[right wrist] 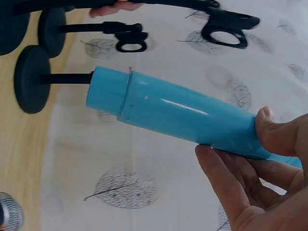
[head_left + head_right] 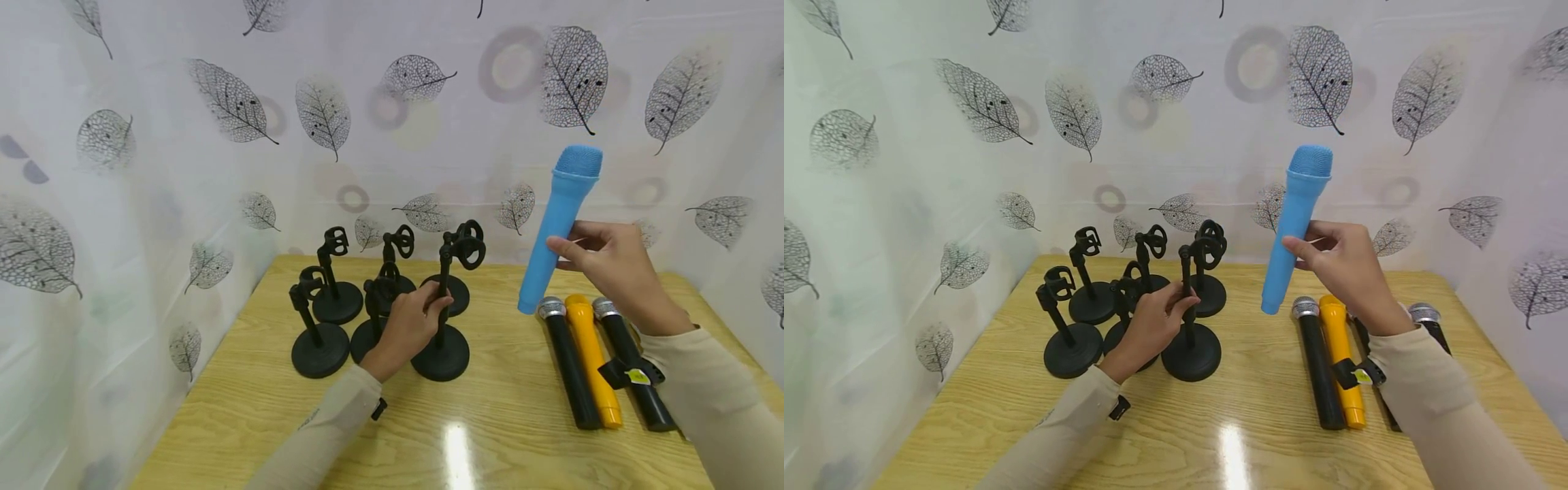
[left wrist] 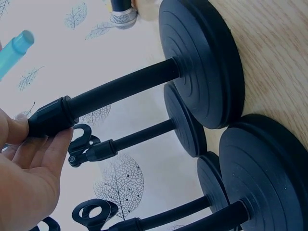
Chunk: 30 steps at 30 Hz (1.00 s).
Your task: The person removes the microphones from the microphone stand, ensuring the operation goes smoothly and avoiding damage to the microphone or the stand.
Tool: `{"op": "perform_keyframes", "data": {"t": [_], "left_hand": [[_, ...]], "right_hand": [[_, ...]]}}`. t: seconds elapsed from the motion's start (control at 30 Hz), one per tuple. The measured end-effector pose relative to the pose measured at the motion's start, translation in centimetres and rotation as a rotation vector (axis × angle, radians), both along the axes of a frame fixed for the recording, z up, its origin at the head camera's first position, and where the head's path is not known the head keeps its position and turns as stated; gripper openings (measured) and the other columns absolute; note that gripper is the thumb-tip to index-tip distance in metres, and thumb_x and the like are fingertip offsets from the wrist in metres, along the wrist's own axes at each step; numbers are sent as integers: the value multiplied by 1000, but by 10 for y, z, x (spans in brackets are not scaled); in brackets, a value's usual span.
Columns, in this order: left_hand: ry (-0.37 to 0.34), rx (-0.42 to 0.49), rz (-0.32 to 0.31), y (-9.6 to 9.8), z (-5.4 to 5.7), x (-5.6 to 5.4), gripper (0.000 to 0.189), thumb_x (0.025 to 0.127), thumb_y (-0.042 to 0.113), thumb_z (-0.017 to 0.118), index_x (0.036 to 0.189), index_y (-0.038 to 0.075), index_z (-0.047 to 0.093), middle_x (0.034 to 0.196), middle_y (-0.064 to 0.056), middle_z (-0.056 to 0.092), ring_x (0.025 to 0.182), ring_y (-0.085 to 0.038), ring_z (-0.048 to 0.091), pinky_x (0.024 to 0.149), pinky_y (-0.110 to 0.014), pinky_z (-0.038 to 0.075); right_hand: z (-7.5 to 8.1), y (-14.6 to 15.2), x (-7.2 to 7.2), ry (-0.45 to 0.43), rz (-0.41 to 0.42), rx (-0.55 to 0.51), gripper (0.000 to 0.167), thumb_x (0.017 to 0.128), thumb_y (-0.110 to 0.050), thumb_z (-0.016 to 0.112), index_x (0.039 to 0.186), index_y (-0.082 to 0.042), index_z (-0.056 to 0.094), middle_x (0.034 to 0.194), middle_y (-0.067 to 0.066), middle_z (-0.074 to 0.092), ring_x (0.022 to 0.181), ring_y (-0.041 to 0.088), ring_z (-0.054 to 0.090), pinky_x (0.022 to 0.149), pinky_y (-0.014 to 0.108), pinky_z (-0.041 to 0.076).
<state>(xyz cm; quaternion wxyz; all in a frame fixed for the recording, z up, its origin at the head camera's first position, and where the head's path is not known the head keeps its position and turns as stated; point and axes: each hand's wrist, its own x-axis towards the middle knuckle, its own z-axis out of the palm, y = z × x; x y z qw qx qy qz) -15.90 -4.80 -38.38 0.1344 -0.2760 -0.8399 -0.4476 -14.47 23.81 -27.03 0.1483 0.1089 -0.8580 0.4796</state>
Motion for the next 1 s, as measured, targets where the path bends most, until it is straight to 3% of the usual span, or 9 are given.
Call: {"op": "perform_keyframes", "data": {"t": [0.33, 0.7, 0.83, 1.0], "left_hand": [[-4, -2, -4, -1, 0, 0, 14, 104, 20, 59, 104, 9, 67, 75, -2, 64, 56, -7, 50, 54, -23, 41], [-5, 4, 0, 0, -2, -1, 14, 104, 21, 60, 104, 9, 67, 74, -1, 62, 56, -8, 50, 54, -22, 41], [-4, -1, 1, 0, -2, -1, 14, 104, 20, 59, 105, 9, 68, 76, 1, 64, 57, -7, 51, 55, -22, 42], [1, -6, 1, 0, -2, -1, 16, 105, 22, 59, 105, 9, 67, 77, 2, 64, 58, -6, 52, 55, -22, 42]], "right_hand": [[-39, 12, -11, -131, 49, 68, 54, 101, -29, 65, 127, 18, 59, 111, 32, 66, 78, 1, 69, 67, 24, 60], [-74, 17, -21, -351, 28, 147, 68, 99, -41, 68, 126, 21, 56, 107, 29, 67, 81, 29, 74, 69, 34, 62], [-86, 17, -23, -435, 56, 171, 71, 99, -40, 68, 127, 23, 53, 111, 33, 65, 85, 30, 74, 74, 41, 62], [-101, 16, -26, -483, 81, 207, 62, 98, -33, 70, 122, 23, 57, 106, 29, 67, 82, 27, 72, 72, 41, 62]]}}
